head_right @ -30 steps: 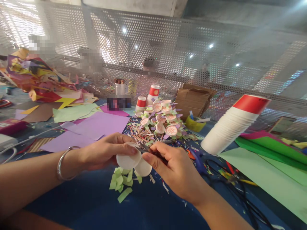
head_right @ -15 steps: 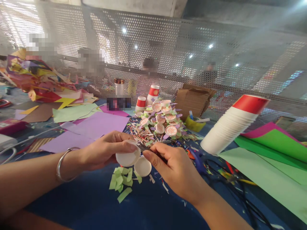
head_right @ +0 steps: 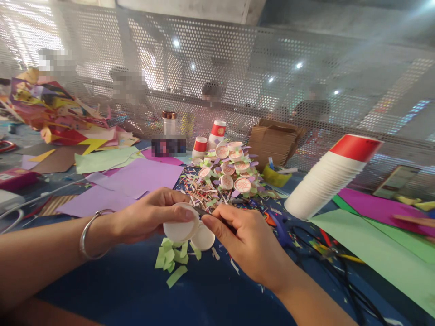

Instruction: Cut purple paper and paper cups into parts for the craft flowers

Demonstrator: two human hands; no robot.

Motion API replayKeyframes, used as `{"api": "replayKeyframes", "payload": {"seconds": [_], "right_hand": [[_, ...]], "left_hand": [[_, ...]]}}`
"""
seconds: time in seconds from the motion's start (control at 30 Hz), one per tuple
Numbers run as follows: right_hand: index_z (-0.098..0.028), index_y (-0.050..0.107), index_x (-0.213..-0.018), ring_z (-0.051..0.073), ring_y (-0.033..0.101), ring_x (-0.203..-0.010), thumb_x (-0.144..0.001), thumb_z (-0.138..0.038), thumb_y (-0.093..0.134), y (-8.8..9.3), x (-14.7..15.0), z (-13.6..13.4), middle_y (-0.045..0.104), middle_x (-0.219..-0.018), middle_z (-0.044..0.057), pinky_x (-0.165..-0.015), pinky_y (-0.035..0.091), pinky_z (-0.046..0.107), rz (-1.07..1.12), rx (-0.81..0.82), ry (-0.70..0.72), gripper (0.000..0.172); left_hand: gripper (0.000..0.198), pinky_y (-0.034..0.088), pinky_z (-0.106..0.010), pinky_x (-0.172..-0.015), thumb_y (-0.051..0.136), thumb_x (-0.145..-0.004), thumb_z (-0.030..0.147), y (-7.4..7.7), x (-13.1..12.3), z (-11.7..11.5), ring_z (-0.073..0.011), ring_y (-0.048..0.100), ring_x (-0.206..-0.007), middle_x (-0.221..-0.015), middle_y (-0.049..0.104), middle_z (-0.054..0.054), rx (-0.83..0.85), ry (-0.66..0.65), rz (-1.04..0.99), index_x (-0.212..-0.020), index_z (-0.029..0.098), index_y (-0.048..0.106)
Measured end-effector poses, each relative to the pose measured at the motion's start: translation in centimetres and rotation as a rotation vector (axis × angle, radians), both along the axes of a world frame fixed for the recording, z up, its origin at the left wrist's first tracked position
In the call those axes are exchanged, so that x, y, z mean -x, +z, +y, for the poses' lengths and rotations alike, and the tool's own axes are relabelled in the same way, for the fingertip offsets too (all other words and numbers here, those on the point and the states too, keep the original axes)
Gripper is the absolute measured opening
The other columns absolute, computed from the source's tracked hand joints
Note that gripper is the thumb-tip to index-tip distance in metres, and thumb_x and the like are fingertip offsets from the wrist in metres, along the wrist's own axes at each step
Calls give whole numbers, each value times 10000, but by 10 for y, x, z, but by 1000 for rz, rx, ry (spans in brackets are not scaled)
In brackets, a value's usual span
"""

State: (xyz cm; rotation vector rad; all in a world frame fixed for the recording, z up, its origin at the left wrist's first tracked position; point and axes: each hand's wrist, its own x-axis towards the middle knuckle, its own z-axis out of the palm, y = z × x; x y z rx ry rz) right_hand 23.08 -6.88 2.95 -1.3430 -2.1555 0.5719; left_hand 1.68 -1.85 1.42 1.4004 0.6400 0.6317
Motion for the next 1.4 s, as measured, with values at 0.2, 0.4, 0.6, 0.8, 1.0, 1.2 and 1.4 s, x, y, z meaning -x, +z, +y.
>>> {"api": "replayKeyframes", "payload": {"seconds": [0.2,0.4,0.6,0.8,1.0,1.2,1.4], "right_hand": [[-208,453,-654,109,350,-535,-997,-515,445,0,0,-1,363,-587,-48,-486,283,258,-13,-16,11,461],[-204,447,-648,102,341,-530,-1003,-488,449,3,1,-3,364,-593,-49,-480,278,251,9,-19,51,454],[-205,463,-654,100,343,-516,-997,-481,464,0,2,-2,360,-581,-54,-470,275,250,11,-26,36,441],[-209,405,-637,93,311,-507,-1001,-447,474,-1,2,-2,321,-574,-61,-463,258,252,15,-69,39,440],[-208,380,-631,87,305,-513,-1002,-419,489,2,2,-6,308,-582,-62,-461,260,248,66,-76,72,440],[-204,401,-636,91,305,-523,-1006,-438,474,4,3,-7,314,-590,-59,-468,260,252,95,-18,80,444],[-206,403,-633,96,290,-528,-996,-492,468,1,3,-4,302,-603,-58,-466,245,256,149,75,89,467]], "left_hand": [[271,299,-202,-457,709,-764,388,1,1,-1,-82,452,-515,-595,555,19,26,-21,-20,-695,135,640],[247,343,-189,-481,734,-753,325,1,3,0,-71,476,-507,-581,566,16,146,-95,-115,-653,117,647],[260,352,-187,-484,759,-743,333,-1,3,1,-74,478,-512,-582,570,14,178,-95,-138,-651,114,655],[226,381,-167,-478,763,-739,305,-3,1,2,-74,516,-510,-591,608,-3,202,-97,-178,-661,110,678],[149,425,-175,-470,747,-718,225,1,-1,-1,-89,565,-503,-594,639,-20,299,-139,-248,-653,108,682],[202,362,-194,-468,732,-743,282,2,0,-1,-87,517,-514,-611,596,-23,229,-169,-221,-681,105,657],[236,387,-235,-588,603,-899,338,8,10,1,-116,500,-655,-708,560,-11,-498,-91,19,-780,136,633]]}}
